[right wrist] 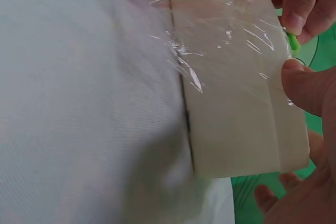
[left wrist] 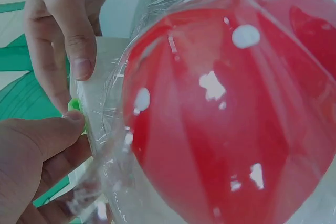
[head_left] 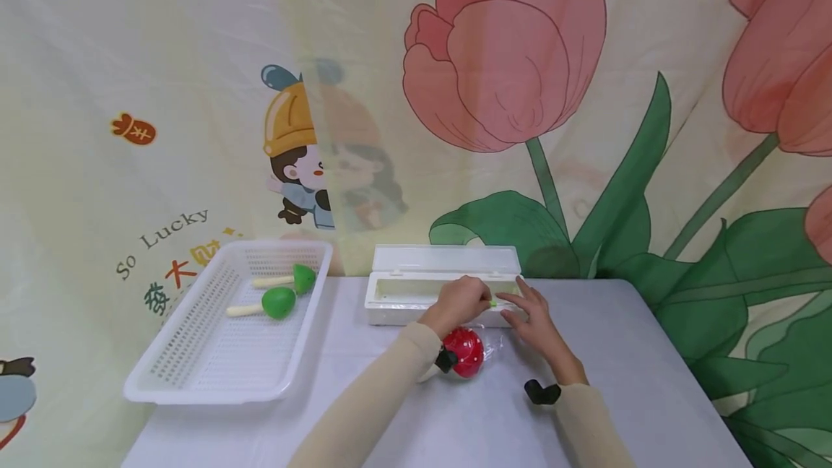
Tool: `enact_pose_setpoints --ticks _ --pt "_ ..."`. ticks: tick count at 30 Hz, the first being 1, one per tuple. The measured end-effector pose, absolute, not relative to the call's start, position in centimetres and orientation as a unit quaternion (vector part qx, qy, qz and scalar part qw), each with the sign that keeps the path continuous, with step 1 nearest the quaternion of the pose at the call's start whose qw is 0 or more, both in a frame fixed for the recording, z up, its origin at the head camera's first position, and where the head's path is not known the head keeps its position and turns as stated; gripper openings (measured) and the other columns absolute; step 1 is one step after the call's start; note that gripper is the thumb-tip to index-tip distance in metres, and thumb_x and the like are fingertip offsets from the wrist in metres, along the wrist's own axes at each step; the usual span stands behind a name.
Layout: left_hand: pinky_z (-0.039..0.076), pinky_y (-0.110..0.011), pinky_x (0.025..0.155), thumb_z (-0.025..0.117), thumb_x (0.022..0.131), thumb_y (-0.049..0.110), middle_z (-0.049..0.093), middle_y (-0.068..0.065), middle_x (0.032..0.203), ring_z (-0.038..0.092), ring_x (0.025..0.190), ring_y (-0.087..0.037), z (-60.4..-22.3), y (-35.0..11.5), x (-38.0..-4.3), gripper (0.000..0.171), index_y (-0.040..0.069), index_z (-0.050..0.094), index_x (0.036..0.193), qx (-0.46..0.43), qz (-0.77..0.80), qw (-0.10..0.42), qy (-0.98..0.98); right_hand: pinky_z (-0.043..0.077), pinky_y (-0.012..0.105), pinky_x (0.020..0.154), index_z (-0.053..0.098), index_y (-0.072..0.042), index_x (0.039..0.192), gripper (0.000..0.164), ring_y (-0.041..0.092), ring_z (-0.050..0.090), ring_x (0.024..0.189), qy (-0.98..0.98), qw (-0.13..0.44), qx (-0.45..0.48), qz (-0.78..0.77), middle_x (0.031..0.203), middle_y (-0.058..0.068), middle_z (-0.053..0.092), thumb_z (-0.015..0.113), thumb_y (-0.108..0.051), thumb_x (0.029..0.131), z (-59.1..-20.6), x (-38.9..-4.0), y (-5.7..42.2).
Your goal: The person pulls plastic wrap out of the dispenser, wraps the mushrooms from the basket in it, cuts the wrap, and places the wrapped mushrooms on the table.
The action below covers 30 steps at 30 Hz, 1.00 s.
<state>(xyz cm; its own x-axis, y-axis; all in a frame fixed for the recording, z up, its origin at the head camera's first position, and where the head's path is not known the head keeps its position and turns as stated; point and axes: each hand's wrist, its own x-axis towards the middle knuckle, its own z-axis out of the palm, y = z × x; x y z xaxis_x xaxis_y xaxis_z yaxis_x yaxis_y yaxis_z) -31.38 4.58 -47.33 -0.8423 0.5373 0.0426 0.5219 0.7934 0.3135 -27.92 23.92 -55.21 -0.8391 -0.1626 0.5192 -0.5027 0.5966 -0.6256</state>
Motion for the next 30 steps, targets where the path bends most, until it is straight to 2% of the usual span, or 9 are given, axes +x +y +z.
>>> enact_pose_setpoints --ticks 4,7,10,14,24,30 --pt "0.056 -0.026 0.078 0.074 0.096 0.023 0.078 0.006 0.1 0.07 0.09 -0.009 -47.3 4.7 -31.4 0.015 0.019 0.081 0.108 0.281 0.159 0.024 0.946 0.016 0.078 0.114 0.072 -0.003 0.124 0.029 0.065 0.03 0.141 -0.881 0.156 0.16 0.418 0.157 0.035 0.037 0.069 -0.014 0.097 -55.0 -27.7 23.7" --pt "0.056 -0.026 0.077 0.074 0.096 0.023 0.078 0.005 0.099 0.07 0.09 -0.009 -47.3 4.7 -31.4 0.015 0.018 0.081 0.108 0.282 0.162 0.021 0.946 0.016 0.075 0.116 0.072 -0.005 0.125 0.027 0.058 0.033 0.143 -0.89 0.124 0.127 0.42 0.152 0.026 0.049 0.067 -0.012 0.099 -54.8 -27.6 23.6" --pt "0.055 -0.025 0.076 0.074 0.096 0.023 0.078 0.005 0.099 0.07 0.09 -0.009 -47.3 4.7 -31.5 0.014 0.018 0.081 0.108 0.283 0.165 0.02 0.944 0.025 0.071 0.116 0.074 -0.006 0.12 0.024 0.048 0.049 0.135 -0.885 0.134 0.115 0.431 0.133 0.021 0.067 0.07 -0.011 0.097 -54.8 -27.6 23.8" --pt "0.055 -0.025 0.078 0.073 0.097 0.024 0.078 0.005 0.101 0.069 0.091 -0.009 -47.4 4.7 -31.5 0.015 0.018 0.08 0.109 0.282 0.178 0.026 0.942 0.031 0.067 0.114 0.076 -0.005 0.115 0.022 0.042 0.059 0.122 -0.878 0.158 0.115 0.438 0.117 0.018 0.073 0.074 -0.009 0.094 -55.0 -27.7 23.9" --pt "0.056 -0.024 0.079 0.072 0.098 0.024 0.077 0.005 0.101 0.068 0.089 -0.008 -47.4 4.3 -31.3 0.016 0.017 0.08 0.109 0.297 0.163 0.036 0.94 0.028 0.069 0.115 0.077 -0.004 0.112 0.021 0.043 0.062 0.119 -0.877 0.177 0.111 0.434 0.113 0.019 0.074 0.076 -0.008 0.092 -55.2 -27.5 23.6" --pt "0.056 -0.026 0.082 0.072 0.097 0.024 0.078 0.005 0.103 0.07 0.095 -0.01 -47.5 3.4 -31.6 0.015 0.017 0.08 0.108 0.305 0.158 0.029 0.939 0.036 0.067 0.111 0.077 -0.004 0.112 0.021 0.043 0.061 0.118 -0.88 0.17 0.109 0.431 0.114 0.019 0.074 0.076 -0.008 0.091 -55.2 -27.5 23.7"
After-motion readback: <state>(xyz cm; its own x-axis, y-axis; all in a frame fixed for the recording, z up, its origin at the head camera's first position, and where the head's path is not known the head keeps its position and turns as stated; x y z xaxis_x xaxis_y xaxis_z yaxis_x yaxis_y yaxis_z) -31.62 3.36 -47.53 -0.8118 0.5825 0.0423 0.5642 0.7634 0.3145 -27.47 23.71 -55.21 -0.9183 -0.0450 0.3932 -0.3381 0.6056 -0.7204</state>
